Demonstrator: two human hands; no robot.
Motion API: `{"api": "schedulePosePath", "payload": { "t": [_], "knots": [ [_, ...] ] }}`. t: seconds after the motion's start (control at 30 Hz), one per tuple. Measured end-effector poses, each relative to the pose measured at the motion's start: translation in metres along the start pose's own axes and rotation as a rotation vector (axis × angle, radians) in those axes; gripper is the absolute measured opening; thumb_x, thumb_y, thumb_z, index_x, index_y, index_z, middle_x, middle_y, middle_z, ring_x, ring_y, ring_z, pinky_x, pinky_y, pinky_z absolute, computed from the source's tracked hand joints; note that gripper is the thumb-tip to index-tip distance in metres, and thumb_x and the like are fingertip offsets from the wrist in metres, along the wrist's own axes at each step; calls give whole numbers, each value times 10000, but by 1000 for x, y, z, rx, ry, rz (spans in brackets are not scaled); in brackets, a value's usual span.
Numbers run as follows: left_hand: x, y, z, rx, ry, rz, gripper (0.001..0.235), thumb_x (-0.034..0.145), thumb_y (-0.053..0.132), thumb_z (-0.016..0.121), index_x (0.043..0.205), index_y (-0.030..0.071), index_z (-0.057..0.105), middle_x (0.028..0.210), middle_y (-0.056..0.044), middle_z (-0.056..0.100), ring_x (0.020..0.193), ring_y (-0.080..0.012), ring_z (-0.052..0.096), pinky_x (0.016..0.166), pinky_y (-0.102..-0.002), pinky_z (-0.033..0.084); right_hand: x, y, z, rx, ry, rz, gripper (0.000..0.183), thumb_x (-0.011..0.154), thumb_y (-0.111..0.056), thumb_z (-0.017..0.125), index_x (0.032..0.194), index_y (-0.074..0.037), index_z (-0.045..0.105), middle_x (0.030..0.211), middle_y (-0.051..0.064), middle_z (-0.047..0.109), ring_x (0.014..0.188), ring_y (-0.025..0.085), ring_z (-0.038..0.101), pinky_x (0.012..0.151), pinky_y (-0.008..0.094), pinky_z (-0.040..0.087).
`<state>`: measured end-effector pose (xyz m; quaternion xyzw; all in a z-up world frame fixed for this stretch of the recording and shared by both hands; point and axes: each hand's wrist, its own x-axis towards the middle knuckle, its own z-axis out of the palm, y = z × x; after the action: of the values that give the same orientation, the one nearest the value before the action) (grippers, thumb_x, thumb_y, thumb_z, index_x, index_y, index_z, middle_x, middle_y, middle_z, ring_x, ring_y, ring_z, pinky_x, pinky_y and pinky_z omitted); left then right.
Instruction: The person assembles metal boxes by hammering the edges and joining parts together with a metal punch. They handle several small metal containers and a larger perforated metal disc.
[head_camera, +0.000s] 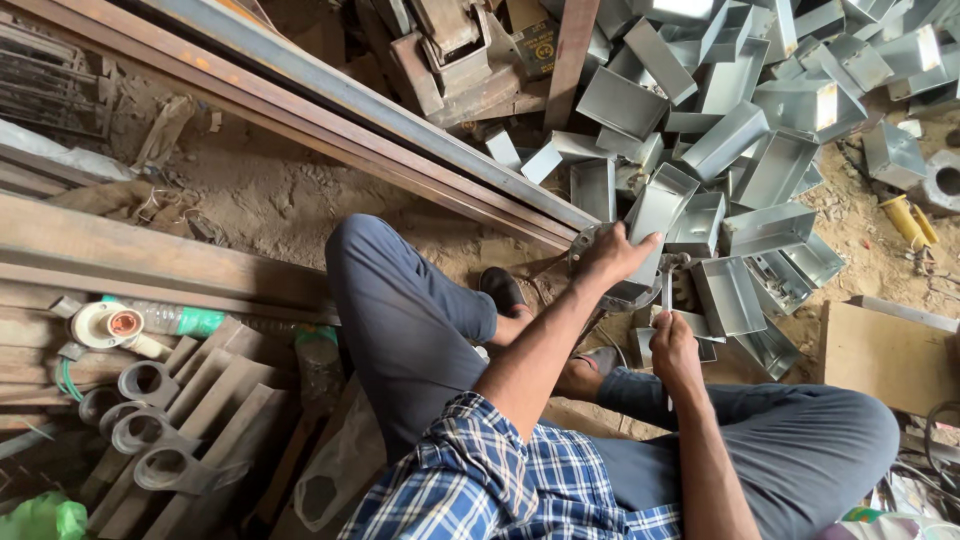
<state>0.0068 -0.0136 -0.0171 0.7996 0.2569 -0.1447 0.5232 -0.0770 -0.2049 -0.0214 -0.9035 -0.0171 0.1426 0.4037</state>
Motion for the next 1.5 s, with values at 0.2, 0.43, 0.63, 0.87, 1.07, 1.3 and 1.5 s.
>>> {"api": "schedulePosePath", "payload": {
  "t": [0.2,0.43,0.63,0.87,1.07,1.3,1.5],
  "knots": [
    [39,-21,63,284,413,294,853,1014,620,526,1525,-40,345,1387,-288,487,1113,-389,634,858,-521,592,3,4,-4,-68,37,-171,361,1103,-282,431,981,-2,624,796,234,654,759,399,647,697,502,484],
    [20,-13,63,225,293,210,866,974,571,619,1516,-40,331,1381,-284,502,1129,-378,632,885,-493,601,4,-2,-11,-34,-30,-124,372,1094,-282,417,976,1,629,728,216,634,675,368,645,655,476,490],
    [11,15,48,-31,138,138,1287,725,497,837,1598,-72,82,1450,-376,393,1237,-434,579,938,-471,621,0,-7,-14,-14,-45,-45,387,1094,-311,428,975,1,625,716,200,637,660,344,636,657,470,491],
    [-8,39,31,-45,-45,-45,1540,592,444,937,1597,14,-147,1633,-346,99,1492,-512,236,1216,-585,247,-3,-1,-26,-46,-4,-107,381,1086,-293,451,989,-8,685,744,236,655,722,397,658,702,483,495],
    [-45,16,31,367,296,157,1479,574,273,931,1674,67,-36,1650,-367,95,1509,-538,171,1204,-714,78,1,1,-16,-43,-8,-110,353,1067,-311,479,999,-29,681,766,257,671,772,451,680,744,521,509],
    [-69,8,20,262,545,324,1219,595,331,910,1548,28,213,1477,-331,350,1379,-588,321,1132,-697,219,9,21,-3,-89,72,-149,338,1084,-299,498,996,-16,661,893,300,666,892,528,619,720,591,470],
    [-92,16,-23,239,439,134,1099,592,276,874,1496,64,285,1375,-272,426,1198,-474,501,1000,-607,401,6,11,1,38,157,-217,316,1072,-281,493,980,-43,679,831,275,677,805,494,642,708,555,489]
  ]
}}
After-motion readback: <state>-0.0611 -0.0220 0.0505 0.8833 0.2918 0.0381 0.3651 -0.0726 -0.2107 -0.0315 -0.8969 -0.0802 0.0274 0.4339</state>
